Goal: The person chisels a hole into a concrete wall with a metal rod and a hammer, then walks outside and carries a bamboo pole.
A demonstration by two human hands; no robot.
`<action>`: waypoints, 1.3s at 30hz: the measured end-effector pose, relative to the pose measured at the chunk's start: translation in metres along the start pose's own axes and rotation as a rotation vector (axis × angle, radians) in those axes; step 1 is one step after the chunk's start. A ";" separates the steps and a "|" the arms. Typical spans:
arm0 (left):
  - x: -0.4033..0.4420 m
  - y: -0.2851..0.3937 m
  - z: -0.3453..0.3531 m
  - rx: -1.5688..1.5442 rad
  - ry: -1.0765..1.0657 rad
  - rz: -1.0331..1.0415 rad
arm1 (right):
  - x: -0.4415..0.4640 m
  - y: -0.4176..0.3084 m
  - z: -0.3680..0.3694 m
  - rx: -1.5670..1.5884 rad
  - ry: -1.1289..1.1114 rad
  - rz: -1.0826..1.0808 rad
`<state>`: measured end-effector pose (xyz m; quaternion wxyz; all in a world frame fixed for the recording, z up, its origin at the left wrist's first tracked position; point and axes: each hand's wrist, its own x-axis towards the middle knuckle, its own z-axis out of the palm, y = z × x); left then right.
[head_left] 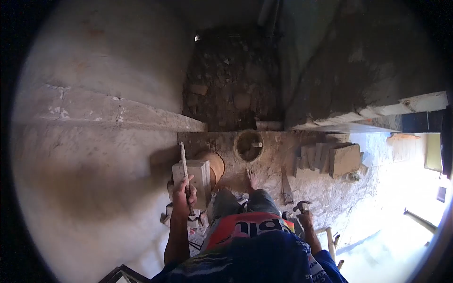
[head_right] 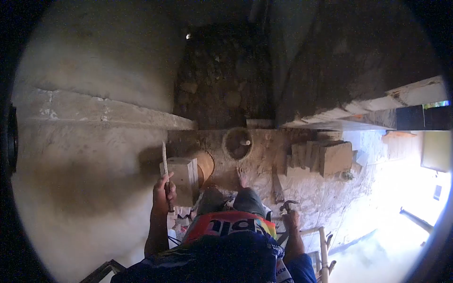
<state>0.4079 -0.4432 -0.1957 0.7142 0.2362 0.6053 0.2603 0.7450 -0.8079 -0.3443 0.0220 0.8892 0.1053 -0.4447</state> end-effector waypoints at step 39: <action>0.226 0.217 0.018 -0.067 -0.101 0.167 | 0.111 -0.369 -0.083 -0.268 0.522 -0.453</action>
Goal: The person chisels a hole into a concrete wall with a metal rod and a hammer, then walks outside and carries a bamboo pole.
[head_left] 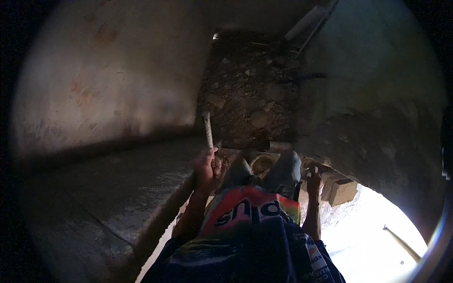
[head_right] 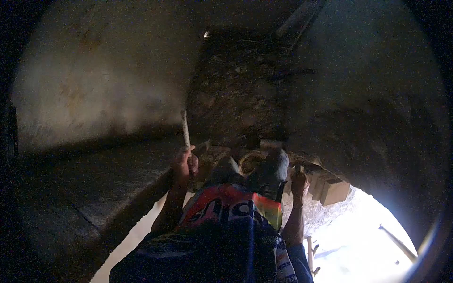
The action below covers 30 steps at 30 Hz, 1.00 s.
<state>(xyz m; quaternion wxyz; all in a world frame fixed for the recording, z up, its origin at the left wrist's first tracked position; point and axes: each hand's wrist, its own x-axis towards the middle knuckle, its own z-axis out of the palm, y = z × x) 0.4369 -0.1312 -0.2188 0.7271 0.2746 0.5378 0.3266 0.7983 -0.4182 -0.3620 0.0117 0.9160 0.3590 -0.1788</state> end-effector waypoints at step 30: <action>0.046 0.034 0.046 -0.376 0.882 -0.051 | 0.504 -0.345 -0.041 0.440 -0.535 -0.576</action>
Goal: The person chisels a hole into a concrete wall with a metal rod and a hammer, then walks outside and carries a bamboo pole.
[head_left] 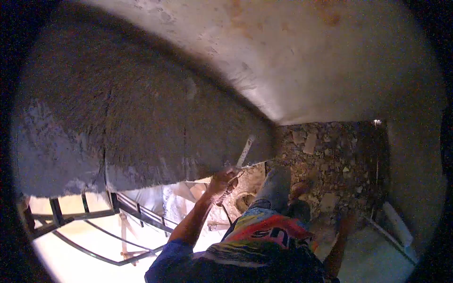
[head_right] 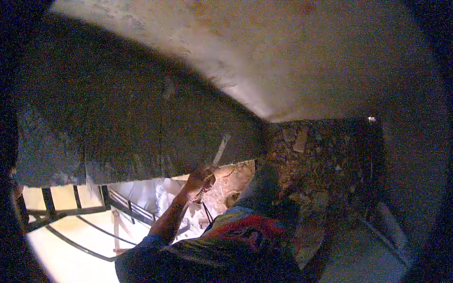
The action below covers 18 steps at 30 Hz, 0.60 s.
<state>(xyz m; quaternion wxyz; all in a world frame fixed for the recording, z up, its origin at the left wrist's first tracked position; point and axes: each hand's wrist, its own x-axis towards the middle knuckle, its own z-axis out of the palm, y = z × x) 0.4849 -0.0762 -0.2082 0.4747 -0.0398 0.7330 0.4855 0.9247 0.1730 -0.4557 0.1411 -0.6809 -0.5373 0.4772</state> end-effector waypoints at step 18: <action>0.057 0.071 0.087 -0.773 0.029 0.370 | 0.128 -0.120 0.050 0.028 -0.304 -0.146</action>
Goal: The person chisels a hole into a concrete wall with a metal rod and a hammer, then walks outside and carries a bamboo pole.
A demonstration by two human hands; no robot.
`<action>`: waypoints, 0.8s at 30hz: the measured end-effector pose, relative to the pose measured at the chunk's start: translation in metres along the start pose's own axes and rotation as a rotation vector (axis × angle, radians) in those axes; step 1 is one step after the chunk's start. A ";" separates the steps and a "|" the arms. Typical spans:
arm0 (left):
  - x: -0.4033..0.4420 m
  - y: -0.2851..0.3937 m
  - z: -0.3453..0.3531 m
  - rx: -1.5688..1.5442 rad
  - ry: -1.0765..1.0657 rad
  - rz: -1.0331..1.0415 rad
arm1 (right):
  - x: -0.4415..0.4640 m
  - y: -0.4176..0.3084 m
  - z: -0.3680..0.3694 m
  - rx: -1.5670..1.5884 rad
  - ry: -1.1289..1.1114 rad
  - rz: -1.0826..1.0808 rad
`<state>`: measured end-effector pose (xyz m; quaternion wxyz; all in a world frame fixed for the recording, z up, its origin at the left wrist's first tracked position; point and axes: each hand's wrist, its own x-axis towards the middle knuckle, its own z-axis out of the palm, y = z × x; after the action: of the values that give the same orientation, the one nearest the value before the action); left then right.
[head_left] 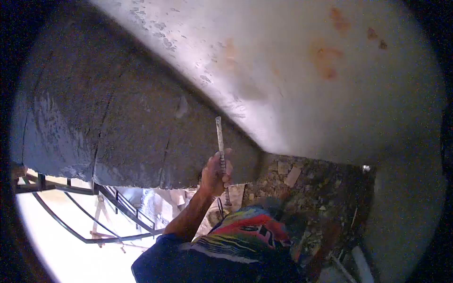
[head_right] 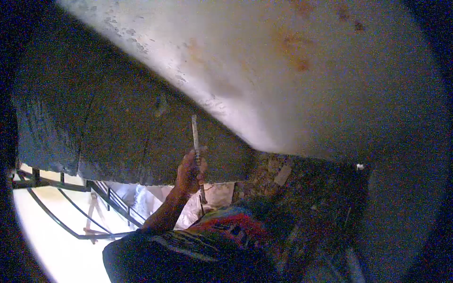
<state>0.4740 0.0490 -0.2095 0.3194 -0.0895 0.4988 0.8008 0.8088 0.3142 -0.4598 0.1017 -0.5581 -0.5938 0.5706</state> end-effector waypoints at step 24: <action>-0.038 -0.061 0.109 -0.642 0.202 0.479 | 0.092 -0.264 0.126 -0.551 -0.813 -0.608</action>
<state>0.5594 0.1450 -0.1844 0.0291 -0.1440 0.2593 0.9545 0.5358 0.3869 -0.3396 -0.1243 -0.1044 -0.8455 0.5088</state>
